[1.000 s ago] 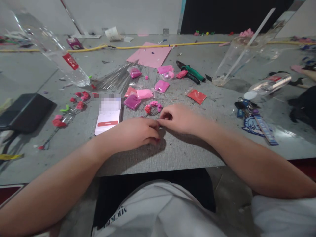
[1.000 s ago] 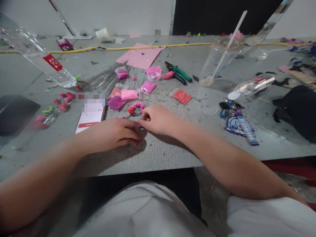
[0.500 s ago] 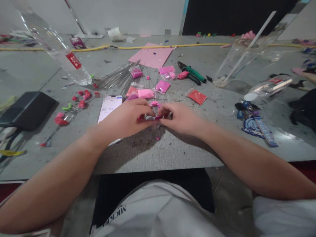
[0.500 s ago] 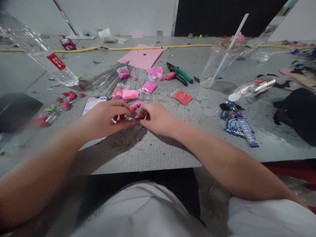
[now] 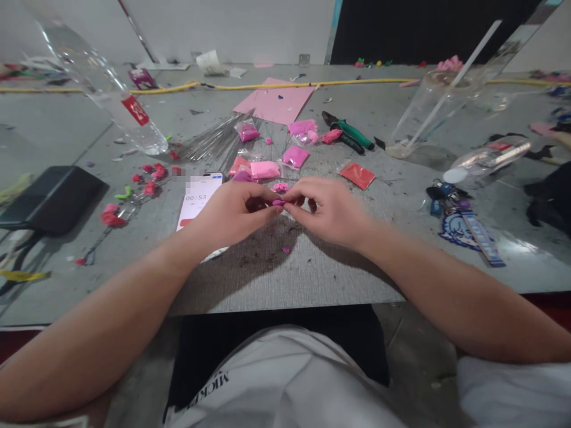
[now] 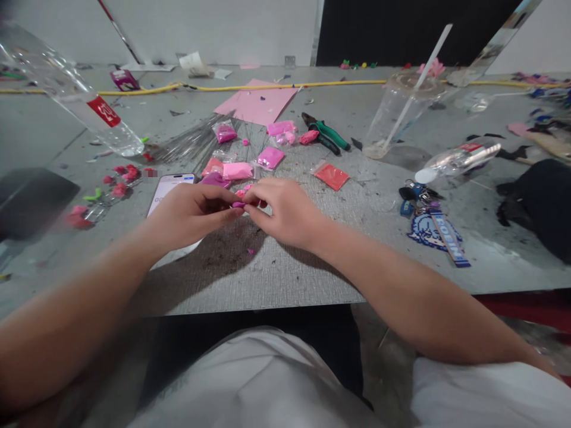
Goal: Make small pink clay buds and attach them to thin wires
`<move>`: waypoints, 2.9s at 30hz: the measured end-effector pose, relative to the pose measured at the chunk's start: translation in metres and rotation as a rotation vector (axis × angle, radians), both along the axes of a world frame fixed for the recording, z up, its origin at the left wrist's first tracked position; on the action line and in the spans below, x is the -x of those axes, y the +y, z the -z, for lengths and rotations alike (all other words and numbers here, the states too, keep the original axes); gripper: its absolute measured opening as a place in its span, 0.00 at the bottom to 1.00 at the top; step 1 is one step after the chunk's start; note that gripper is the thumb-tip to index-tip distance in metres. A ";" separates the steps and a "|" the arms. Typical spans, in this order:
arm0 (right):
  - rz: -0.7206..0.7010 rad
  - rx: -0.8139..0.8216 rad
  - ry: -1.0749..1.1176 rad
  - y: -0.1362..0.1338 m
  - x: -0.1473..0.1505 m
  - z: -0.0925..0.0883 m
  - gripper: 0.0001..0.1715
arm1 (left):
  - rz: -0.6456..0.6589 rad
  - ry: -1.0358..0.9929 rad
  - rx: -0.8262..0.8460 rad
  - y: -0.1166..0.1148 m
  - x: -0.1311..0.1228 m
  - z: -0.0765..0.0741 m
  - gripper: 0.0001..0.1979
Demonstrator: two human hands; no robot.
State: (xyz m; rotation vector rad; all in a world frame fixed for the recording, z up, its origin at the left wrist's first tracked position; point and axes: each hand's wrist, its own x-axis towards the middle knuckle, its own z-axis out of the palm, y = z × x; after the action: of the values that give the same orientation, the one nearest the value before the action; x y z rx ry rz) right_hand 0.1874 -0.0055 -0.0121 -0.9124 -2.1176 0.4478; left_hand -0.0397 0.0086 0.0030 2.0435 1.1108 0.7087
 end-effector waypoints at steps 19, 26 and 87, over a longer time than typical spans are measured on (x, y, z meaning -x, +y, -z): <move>0.160 0.159 0.281 0.000 -0.001 -0.001 0.15 | 0.112 0.020 0.018 -0.001 0.000 -0.003 0.11; 0.118 0.110 0.157 -0.001 -0.001 -0.001 0.09 | 0.364 0.336 -0.380 -0.001 -0.004 0.013 0.09; -0.173 -0.092 0.268 -0.020 0.004 -0.010 0.06 | 0.212 -0.388 0.449 -0.013 -0.003 -0.009 0.05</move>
State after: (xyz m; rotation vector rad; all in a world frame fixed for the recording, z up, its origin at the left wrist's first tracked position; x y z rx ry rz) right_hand 0.1833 -0.0258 -0.0020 -0.5840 -1.9591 0.5249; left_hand -0.0367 -0.0046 0.0119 1.5327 0.7352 0.6437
